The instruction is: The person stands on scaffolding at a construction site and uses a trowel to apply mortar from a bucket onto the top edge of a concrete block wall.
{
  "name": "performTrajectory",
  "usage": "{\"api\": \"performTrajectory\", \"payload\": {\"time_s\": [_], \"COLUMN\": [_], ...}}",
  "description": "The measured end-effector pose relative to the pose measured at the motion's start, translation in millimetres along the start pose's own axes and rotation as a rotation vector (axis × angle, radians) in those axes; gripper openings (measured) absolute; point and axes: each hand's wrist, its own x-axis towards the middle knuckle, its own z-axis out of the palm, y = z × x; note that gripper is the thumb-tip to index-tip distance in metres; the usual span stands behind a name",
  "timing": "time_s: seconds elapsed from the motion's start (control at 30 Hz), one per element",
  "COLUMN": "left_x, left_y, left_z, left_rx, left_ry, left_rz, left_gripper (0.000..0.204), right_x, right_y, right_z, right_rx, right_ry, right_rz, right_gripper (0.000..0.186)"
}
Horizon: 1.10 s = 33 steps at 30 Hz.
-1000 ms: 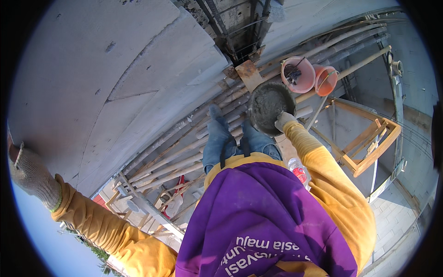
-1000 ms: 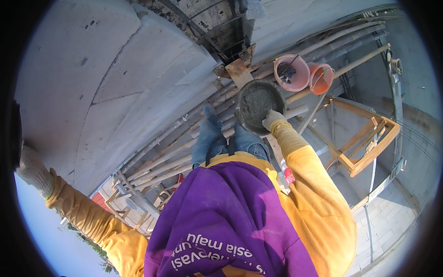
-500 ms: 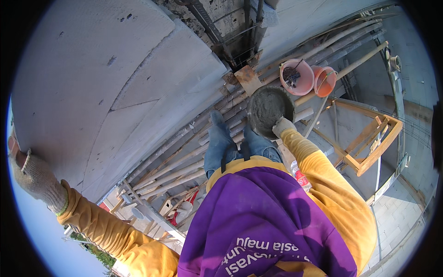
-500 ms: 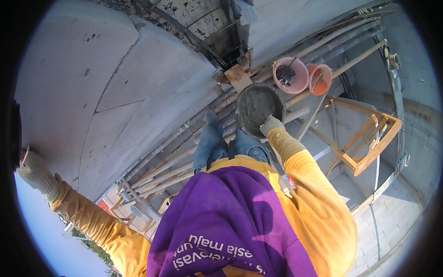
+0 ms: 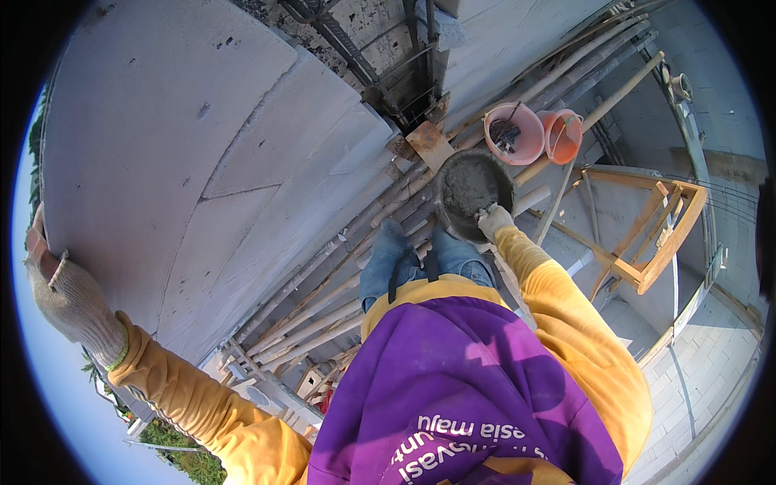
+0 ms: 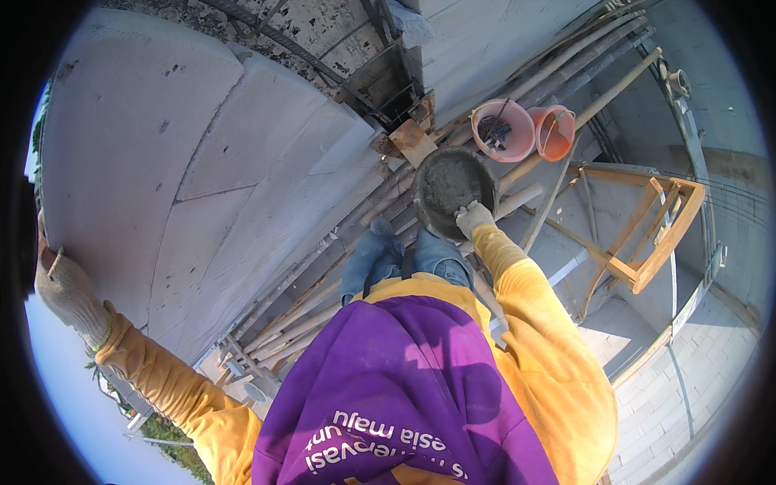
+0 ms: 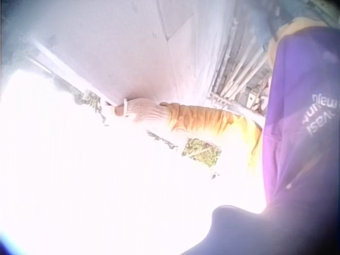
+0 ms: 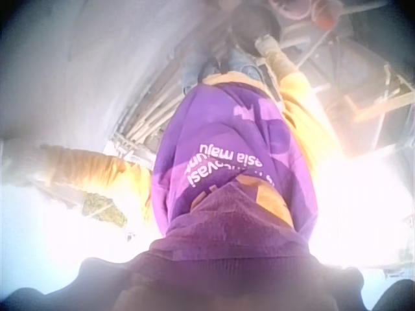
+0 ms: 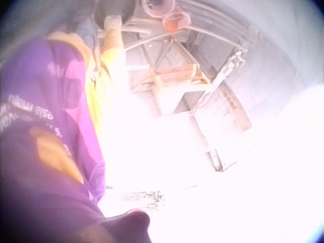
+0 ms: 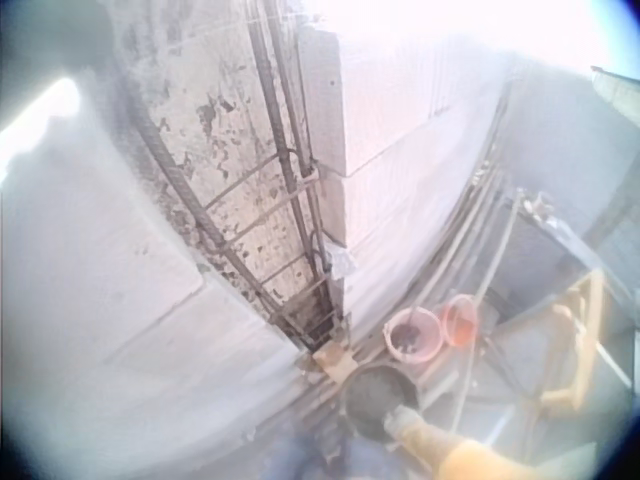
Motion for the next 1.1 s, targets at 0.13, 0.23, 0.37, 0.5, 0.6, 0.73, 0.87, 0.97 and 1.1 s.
{"api": "performTrajectory", "payload": {"time_s": [0.13, 0.23, 0.37, 0.5, 0.6, 0.73, 0.87, 0.97, 1.1], "left_x": [-1.3, -5.0, -5.7, -8.9, -13.5, -37.9, -89.6, -161.1, -229.9], "left_y": [3.2, 8.3, 29.4, 38.8, 28.6, -8.3, -9.0, -5.9, 5.8], "left_z": [3.3, 4.4, 4.6, 4.8, -10.1, -19.3, -12.4, 10.8, 62.6], "left_rx": [0.023, 0.004, -0.140, -0.284, -0.358, -0.257, -0.343, -0.482, -0.640], "left_ry": [0.041, 0.102, 0.118, 0.218, 0.247, 0.439, 0.593, 0.307, -0.165], "left_rz": [-0.030, -0.114, -0.266, -0.164, 0.030, 0.139, 0.256, 0.130, -0.059], "left_gripper": [0.045, 0.047, 0.051, 0.059, 0.048, 0.049, 0.044, 0.044, 0.030], "right_x": [-13.4, -31.6, -40.2, -47.0, -67.7, -85.4, -98.0, -111.2, -127.3], "right_y": [-14.7, -19.0, -20.3, -24.4, -37.5, -43.9, -47.3, -45.5, -43.3], "right_z": [3.6, 6.0, 3.0, 2.8, -35.9, -57.4, -40.3, -22.3, -22.4], "right_rx": [0.495, 0.823, 0.858, 0.936, 1.029, 1.062, 0.993, 1.043, 1.051], "right_ry": [0.113, 0.311, 0.327, 0.391, 0.315, 0.242, 0.410, 0.451, 0.472], "right_rz": [0.245, 0.294, 0.378, 0.370, 0.446, 0.528, 0.505, 0.571, 0.555], "right_gripper": [0.039, 0.036, 0.032, 0.030, 0.029, 0.030, 0.029, 0.028, 0.028]}}
